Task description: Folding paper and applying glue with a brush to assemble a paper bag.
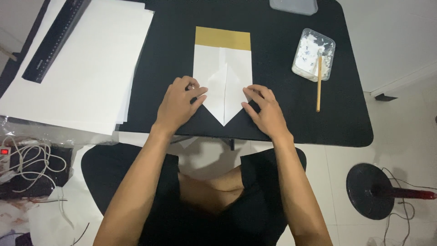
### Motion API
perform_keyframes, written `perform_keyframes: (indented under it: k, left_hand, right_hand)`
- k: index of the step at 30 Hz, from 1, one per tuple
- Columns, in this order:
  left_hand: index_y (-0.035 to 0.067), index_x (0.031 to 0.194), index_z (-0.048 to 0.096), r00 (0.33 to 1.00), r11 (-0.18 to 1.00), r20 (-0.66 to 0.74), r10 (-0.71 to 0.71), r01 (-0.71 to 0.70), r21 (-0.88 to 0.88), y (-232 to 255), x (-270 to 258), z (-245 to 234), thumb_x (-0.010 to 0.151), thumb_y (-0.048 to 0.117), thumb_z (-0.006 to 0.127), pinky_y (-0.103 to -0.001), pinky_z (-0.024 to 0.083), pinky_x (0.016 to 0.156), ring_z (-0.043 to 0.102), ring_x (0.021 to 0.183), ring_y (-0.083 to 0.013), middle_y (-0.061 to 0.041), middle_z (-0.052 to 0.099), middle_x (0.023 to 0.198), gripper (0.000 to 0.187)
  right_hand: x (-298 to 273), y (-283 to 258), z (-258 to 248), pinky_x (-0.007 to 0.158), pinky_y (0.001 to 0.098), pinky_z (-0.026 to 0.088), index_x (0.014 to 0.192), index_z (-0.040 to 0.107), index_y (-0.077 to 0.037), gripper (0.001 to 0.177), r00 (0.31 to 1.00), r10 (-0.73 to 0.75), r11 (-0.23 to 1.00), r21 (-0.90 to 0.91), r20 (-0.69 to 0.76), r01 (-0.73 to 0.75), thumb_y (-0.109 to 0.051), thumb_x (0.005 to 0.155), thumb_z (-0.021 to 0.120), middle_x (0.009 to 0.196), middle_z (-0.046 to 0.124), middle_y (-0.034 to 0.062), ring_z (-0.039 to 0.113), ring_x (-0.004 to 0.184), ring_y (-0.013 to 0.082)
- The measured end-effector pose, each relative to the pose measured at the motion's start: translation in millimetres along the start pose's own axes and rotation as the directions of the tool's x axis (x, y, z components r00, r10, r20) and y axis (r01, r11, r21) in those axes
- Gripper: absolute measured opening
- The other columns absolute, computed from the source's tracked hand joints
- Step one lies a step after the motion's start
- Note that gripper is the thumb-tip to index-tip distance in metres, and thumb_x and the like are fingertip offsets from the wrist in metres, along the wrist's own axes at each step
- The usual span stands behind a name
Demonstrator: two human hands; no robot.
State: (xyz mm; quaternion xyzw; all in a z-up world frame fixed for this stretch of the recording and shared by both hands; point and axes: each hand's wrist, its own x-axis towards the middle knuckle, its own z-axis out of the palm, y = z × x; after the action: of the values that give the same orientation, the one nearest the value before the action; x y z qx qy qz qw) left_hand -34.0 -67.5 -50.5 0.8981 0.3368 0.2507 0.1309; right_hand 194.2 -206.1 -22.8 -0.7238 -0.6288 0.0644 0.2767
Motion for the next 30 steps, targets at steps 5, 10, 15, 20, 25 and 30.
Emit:
perform_keyframes:
  k: [5,10,15,20,25,30]
  left_hand:
    - [0.023,0.113,0.079,0.999,0.999,0.037,-0.023,0.024,-0.032,2,2,-3,0.099,0.032,0.071,-0.034,0.055,0.089,0.065,0.107,-0.0213,-0.003,0.067,0.108,0.018]
    - [0.025,0.115,0.079,0.997,0.997,0.064,-0.046,0.05,-0.05,1,2,-4,0.099,0.034,0.07,-0.034,0.054,0.091,0.064,0.108,-0.0212,-0.003,0.067,0.11,0.02]
    - [0.024,0.117,0.078,0.993,0.993,0.088,-0.076,0.083,-0.08,4,2,-8,0.099,0.034,0.07,-0.034,0.054,0.092,0.064,0.108,-0.0206,-0.003,0.067,0.111,0.022]
    - [0.023,0.119,0.076,0.989,0.987,0.1,-0.105,0.115,-0.109,2,0,-5,0.1,0.033,0.068,-0.036,0.053,0.096,0.063,0.11,-0.0227,-0.005,0.066,0.113,0.023]
    - [0.024,0.121,0.075,0.986,0.984,0.117,-0.122,0.136,-0.113,0,1,-4,0.101,0.034,0.067,-0.036,0.052,0.096,0.063,0.111,-0.0224,-0.005,0.066,0.114,0.024]
    - [0.022,0.122,0.075,0.98,0.976,0.136,-0.145,0.164,-0.142,5,3,-13,0.101,0.031,0.066,-0.036,0.055,0.096,0.063,0.112,-0.0225,-0.006,0.067,0.114,0.025]
  right_hand:
    - [0,-1,-1,0.104,0.0427,0.051,0.129,0.07,-0.005,0.036,1.0,0.001,1.0,0.009,-0.006,-0.001,-0.022,0.097,0.07,0.126,0.066,0.0149,0.061,0.121,0.0298]
    - [-1,3,1,0.104,0.0436,0.051,0.129,0.07,-0.006,0.035,1.0,-0.003,1.0,0.02,-0.011,0.003,-0.021,0.098,0.071,0.126,0.066,0.0147,0.061,0.121,0.0301]
    - [1,-3,-3,0.104,0.0426,0.051,0.13,0.069,-0.006,0.036,1.0,-0.003,1.0,0.014,0.003,0.003,-0.023,0.098,0.069,0.127,0.066,0.0141,0.06,0.122,0.0295]
    - [1,2,-1,0.103,0.0436,0.051,0.131,0.068,-0.005,0.036,1.0,0.004,1.0,0.023,0.013,-0.004,-0.022,0.099,0.069,0.126,0.066,0.015,0.06,0.121,0.0298]
    - [1,-6,-5,0.103,0.0433,0.051,0.13,0.069,-0.005,0.034,1.0,0.019,1.0,0.016,0.019,-0.019,-0.019,0.099,0.067,0.125,0.067,0.0151,0.061,0.12,0.0296]
    - [2,-5,-6,0.104,0.0436,0.05,0.13,0.069,-0.007,0.034,0.999,0.031,0.999,0.025,0.02,-0.031,-0.02,0.099,0.067,0.127,0.067,0.0142,0.06,0.122,0.0298]
